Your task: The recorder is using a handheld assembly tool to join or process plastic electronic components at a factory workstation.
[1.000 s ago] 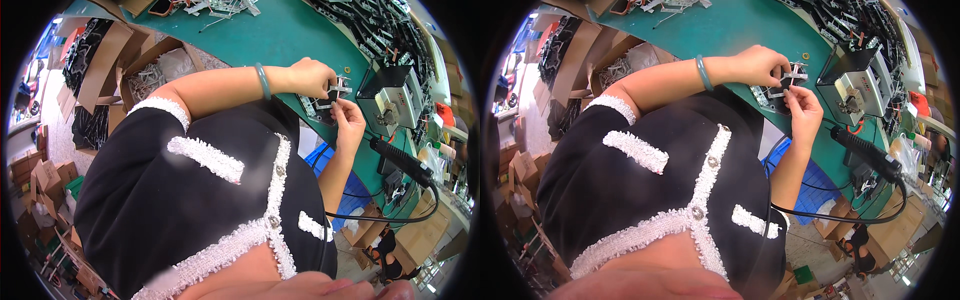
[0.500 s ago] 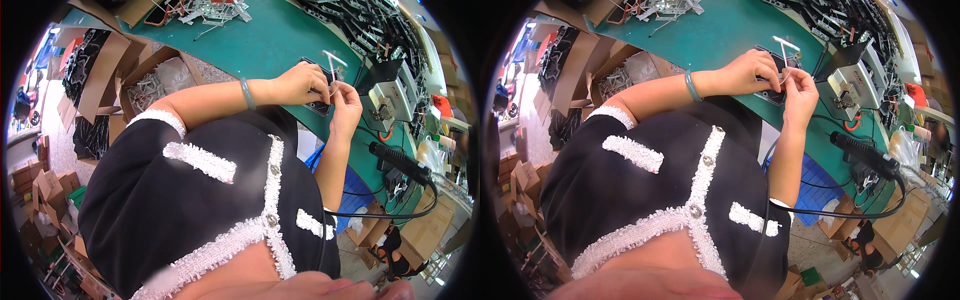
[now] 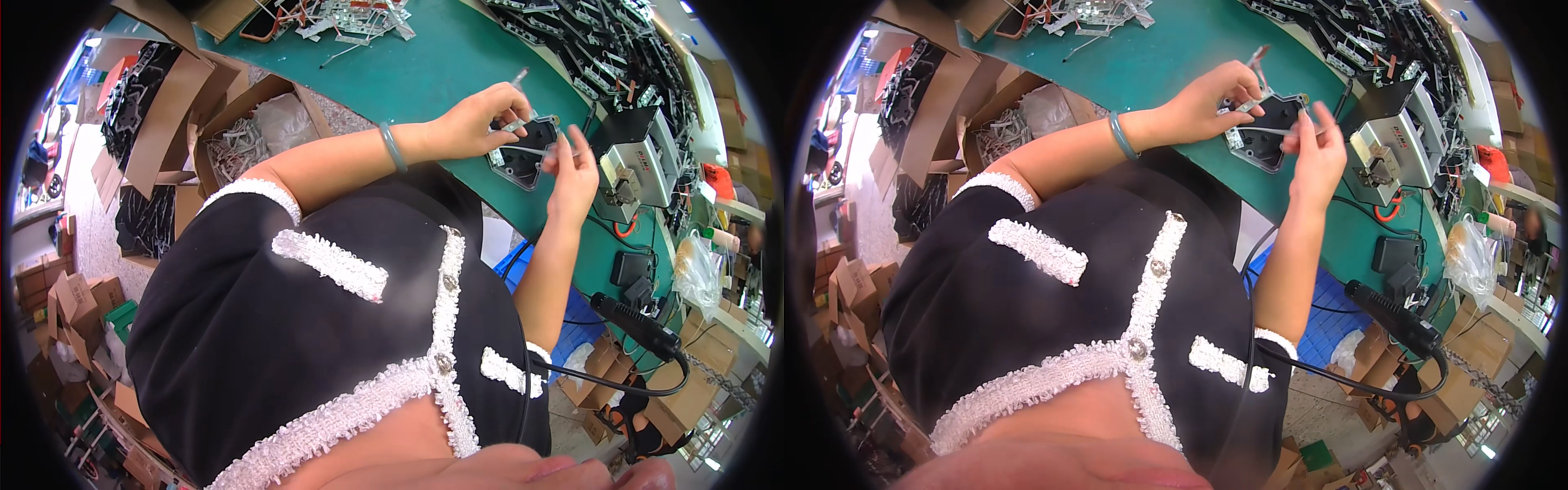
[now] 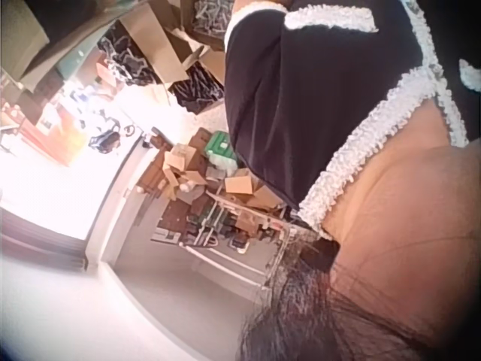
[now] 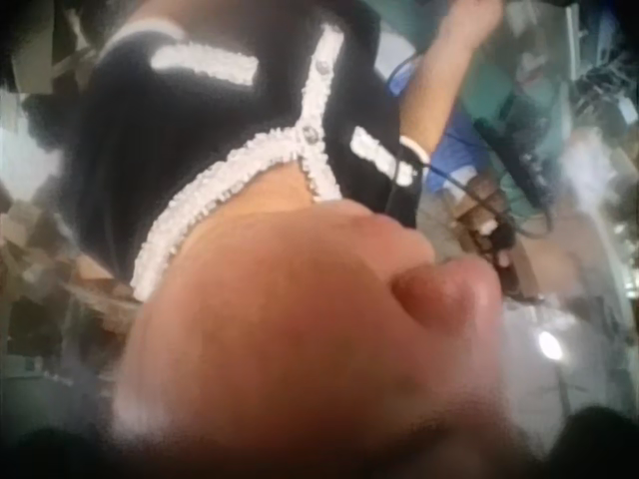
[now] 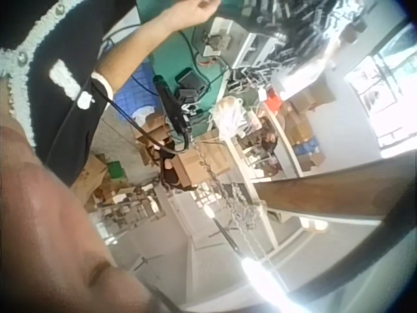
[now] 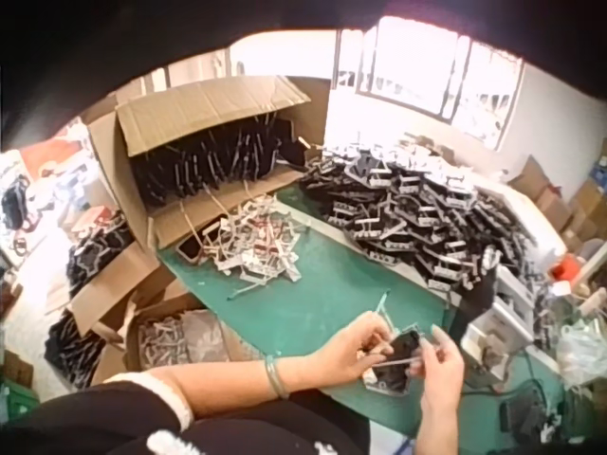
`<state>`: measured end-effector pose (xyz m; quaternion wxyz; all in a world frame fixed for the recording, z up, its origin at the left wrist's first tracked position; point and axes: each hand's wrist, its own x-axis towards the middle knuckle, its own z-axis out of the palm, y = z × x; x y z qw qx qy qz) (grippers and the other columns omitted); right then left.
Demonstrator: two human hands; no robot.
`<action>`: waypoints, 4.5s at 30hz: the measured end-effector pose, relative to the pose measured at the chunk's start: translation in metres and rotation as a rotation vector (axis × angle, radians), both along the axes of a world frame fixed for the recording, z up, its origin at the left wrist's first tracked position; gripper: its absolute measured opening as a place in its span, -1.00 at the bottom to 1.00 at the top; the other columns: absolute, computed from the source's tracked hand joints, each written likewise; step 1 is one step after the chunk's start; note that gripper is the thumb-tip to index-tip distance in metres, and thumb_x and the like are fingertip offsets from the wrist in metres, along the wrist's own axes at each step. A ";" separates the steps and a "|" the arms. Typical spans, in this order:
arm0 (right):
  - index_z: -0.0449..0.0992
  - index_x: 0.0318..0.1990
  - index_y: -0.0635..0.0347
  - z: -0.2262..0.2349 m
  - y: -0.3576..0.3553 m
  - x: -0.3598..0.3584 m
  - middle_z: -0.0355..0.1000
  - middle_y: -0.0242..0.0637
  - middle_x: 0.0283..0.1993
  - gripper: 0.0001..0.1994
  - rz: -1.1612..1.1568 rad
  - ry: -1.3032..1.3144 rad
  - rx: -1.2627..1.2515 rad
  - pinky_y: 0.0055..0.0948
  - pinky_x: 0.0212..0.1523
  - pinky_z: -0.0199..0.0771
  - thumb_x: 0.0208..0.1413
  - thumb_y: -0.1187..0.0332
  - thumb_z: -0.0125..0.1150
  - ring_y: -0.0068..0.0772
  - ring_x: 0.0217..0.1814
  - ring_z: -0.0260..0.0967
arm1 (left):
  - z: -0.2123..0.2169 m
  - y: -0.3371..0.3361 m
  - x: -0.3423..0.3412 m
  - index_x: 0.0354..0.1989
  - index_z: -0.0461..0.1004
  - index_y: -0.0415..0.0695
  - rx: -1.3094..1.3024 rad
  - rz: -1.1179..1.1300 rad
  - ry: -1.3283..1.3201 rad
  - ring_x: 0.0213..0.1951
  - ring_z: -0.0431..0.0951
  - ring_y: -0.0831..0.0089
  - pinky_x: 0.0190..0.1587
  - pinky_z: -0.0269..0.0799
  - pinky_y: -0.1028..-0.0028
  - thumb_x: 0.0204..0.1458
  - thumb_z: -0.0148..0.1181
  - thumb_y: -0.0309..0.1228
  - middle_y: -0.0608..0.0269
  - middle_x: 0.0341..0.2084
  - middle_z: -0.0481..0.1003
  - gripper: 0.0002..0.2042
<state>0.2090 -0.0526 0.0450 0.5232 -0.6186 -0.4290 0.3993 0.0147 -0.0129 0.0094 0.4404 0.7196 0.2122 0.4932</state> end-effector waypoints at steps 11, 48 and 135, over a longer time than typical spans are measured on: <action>0.34 0.15 0.35 0.025 0.023 0.012 0.55 -0.22 -0.35 -0.43 0.062 -1.208 -0.089 -0.46 -0.36 0.48 0.08 0.15 0.28 -0.42 -0.36 0.53 | 0.005 0.011 0.002 -0.17 0.30 -0.19 0.091 0.001 0.078 -0.17 0.58 0.37 -0.11 0.49 0.41 0.02 0.12 -0.68 0.20 -0.26 0.49 -0.77; 0.57 -0.15 0.31 0.004 -0.044 -0.011 0.47 -0.29 -0.20 -0.73 0.322 -0.562 0.273 -0.55 -0.18 0.42 -0.08 0.57 0.35 -0.52 -0.22 0.41 | -0.013 -0.014 -0.004 -0.30 0.60 -0.01 0.337 0.093 0.289 -0.26 0.54 0.32 -0.22 0.41 0.36 -0.16 0.37 -0.44 0.36 -0.39 0.58 -0.80; 0.19 0.16 0.11 0.060 0.000 0.016 0.39 -0.20 -0.49 -0.01 -0.010 0.201 0.742 -0.24 -0.45 0.48 -0.18 -0.60 -0.24 -0.32 -0.58 0.31 | -0.007 -0.006 0.020 -0.24 0.39 -0.21 -0.009 -0.107 0.286 -0.19 0.54 0.20 -0.15 0.44 0.34 0.04 0.16 -0.54 0.13 -0.30 0.53 -0.87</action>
